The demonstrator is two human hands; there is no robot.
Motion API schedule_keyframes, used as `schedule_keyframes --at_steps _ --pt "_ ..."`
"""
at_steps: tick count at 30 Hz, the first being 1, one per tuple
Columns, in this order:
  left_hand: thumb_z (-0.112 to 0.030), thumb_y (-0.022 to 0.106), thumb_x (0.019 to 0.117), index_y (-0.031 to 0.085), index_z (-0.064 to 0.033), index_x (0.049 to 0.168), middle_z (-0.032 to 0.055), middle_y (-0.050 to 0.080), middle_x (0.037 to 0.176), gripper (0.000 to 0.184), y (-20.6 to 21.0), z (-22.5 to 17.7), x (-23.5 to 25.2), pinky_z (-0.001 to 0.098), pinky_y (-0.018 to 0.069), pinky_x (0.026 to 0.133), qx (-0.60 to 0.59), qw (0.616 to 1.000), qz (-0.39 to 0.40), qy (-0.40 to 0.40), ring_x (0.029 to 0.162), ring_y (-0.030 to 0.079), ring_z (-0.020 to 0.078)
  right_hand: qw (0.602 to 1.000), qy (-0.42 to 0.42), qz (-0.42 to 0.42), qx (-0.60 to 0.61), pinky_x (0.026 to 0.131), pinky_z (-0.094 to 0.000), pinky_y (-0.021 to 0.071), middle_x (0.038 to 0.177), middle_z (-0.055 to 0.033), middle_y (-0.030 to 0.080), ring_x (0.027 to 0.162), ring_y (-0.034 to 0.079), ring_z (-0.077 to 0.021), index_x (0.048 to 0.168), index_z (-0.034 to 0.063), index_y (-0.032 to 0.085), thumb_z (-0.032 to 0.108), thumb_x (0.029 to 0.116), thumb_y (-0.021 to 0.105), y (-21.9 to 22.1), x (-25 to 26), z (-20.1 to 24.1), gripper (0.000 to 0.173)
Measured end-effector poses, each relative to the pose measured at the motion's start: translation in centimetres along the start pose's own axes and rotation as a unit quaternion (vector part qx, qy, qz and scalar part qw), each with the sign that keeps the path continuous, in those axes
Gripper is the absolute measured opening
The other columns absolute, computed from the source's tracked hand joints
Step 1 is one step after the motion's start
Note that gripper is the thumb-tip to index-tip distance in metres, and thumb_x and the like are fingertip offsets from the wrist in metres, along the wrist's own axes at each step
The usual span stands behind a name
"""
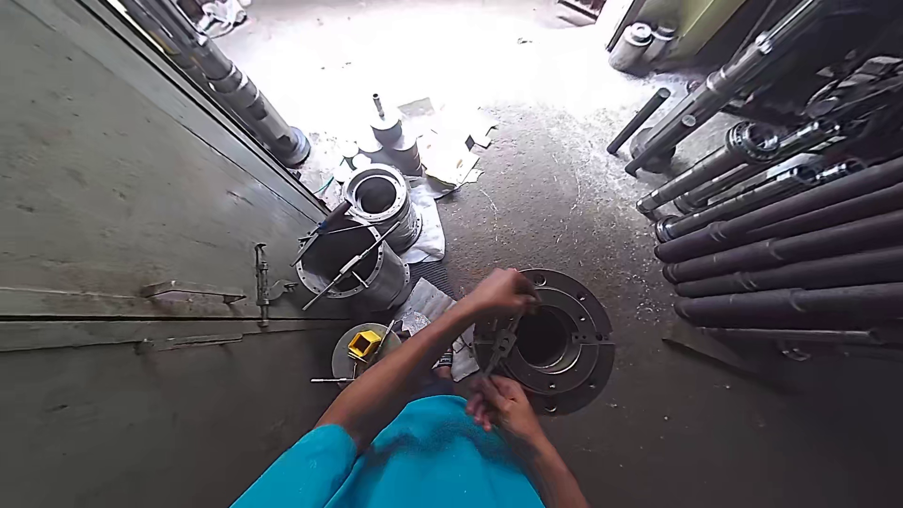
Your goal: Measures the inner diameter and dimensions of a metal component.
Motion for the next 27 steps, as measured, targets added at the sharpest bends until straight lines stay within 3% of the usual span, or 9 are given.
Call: schedule_keyframes --at_steps 5,8,9,11,13,15,18,23,27 --pt "-0.01 0.074 0.0897 0.077 -0.0055 0.097 0.0095 0.073 0.088 0.009 8.0 -5.6 2.1 0.0523 0.0531 0.077 0.154 0.948 0.273 0.063 0.083 0.068 0.0242 0.972 -0.091 -0.212 0.052 0.056 -0.0214 0.0542 0.071 -0.0018 0.066 0.059 0.062 -0.004 0.093 -0.0023 0.059 -0.001 0.0987 0.05 3.1 5.1 2.9 0.011" --pt "-0.018 0.071 0.0927 0.073 -0.0062 0.098 0.014 0.069 0.092 0.013 9.2 -7.0 1.3 0.0574 0.0516 0.072 0.264 0.909 0.322 0.028 0.089 0.066 0.0323 0.954 -0.177 -0.233 0.063 0.097 -0.0255 0.0517 0.12 -0.0193 0.061 0.109 0.063 -0.0098 0.136 -0.0136 0.043 -0.008 0.0931 0.053 3.8 5.5 2.8 0.045" --pt "-0.02 0.068 0.0945 0.072 -0.0084 0.101 0.0142 0.069 0.094 0.014 8.7 -7.1 1.0 0.0594 0.052 0.071 0.28 0.907 0.316 0.017 0.091 0.067 0.0338 0.96 -0.166 -0.226 0.024 0.098 -0.0271 0.0503 0.119 -0.0226 0.061 0.109 0.061 -0.0123 0.136 -0.0167 0.043 -0.009 0.0928 0.055 3.8 5.3 3.0 0.045" --pt "-0.018 0.066 0.0948 0.074 -0.0136 0.109 0.0122 0.071 0.095 0.017 7.1 -6.6 0.2 0.0619 0.052 0.072 0.248 0.931 0.267 0.031 0.091 0.068 0.0337 0.978 -0.103 -0.172 -0.054 0.068 -0.0213 0.0571 0.085 -0.0085 0.069 0.073 0.066 -0.0042 0.109 -0.0082 0.058 -0.002 0.0963 0.052 3.5 4.4 3.7 0.014" --pt "-0.016 0.064 0.0968 0.074 -0.0159 0.117 0.0066 0.075 0.1 0.023 3.6 -5.2 -1.4 0.0593 0.0546 0.081 0.16 0.972 0.162 0.062 0.094 0.071 0.0263 0.979 -0.11 -0.043 -0.168 0.069 -0.027 0.0611 0.091 -0.0058 0.076 0.074 0.071 -0.0086 0.112 -0.0051 0.069 0.009 0.105 0.051 2.4 2.3 5.0 0.024" --pt "-0.018 0.062 0.1002 0.075 -0.0103 0.115 0.0053 0.077 0.102 0.021 -0.8 -2.3 -4.7 0.0514 0.0574 0.089 0.069 0.995 0.025 0.066 0.095 0.073 0.0195 0.897 -0.271 -0.113 -0.331 0.075 -0.025 0.0624 0.095 0.0006 0.078 0.08 0.073 -0.004 0.108 0.0053 0.077 0.014 0.1008 0.057 -1.0 -1.9 7.8 0.023" --pt "-0.032 0.061 0.101 0.075 -0.0139 0.116 0.0009 0.077 0.098 0.028 -4.2 3.3 -12.0 0.0431 0.0582 0.078 0.054 0.994 -0.095 -0.017 0.079 0.07 0.0126 0.744 -0.378 -0.248 -0.493 0.081 -0.0375 0.0592 0.1 -0.0048 0.077 0.09 0.071 -0.0168 0.11 0.0165 0.081 0.023 0.0994 0.061 -6.6 -5.6 11.0 0.023" --pt "-0.021 0.06 0.0999 0.077 -0.0061 0.112 0.0116 0.077 0.091 0.025 2.2 3.7 -19.0 0.0521 0.0585 0.08 0.056 0.989 -0.107 -0.09 0.082 0.074 0.0264 0.687 -0.368 -0.206 -0.591 0.083 -0.0463 0.0561 0.109 -0.0126 0.07 0.098 0.067 -0.0289 0.118 0.0257 0.079 0.028 0.1022 0.061 -10.5 0.7 13.8 0.024" --pt "-0.035 0.059 0.1008 0.079 -0.0126 0.098 0.0067 0.076 0.083 0.03 7.8 1.9 -19.0 0.0526 0.0591 0.073 0.069 0.989 -0.119 -0.057 0.077 0.074 0.0243 0.661 -0.374 -0.095 -0.643 0.079 -0.0494 0.0555 0.128 -0.0061 0.068 0.102 0.064 -0.0307 0.123 0.0307 0.076 0.016 0.0996 0.06 -7.7 5.2 16.0 0.032"
Point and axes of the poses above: each hand's wrist, its own x-axis towards the middle knuckle, its own y-axis out of the palm, z = x × y, the point moved 9 cm from there along x, towards the middle knuckle
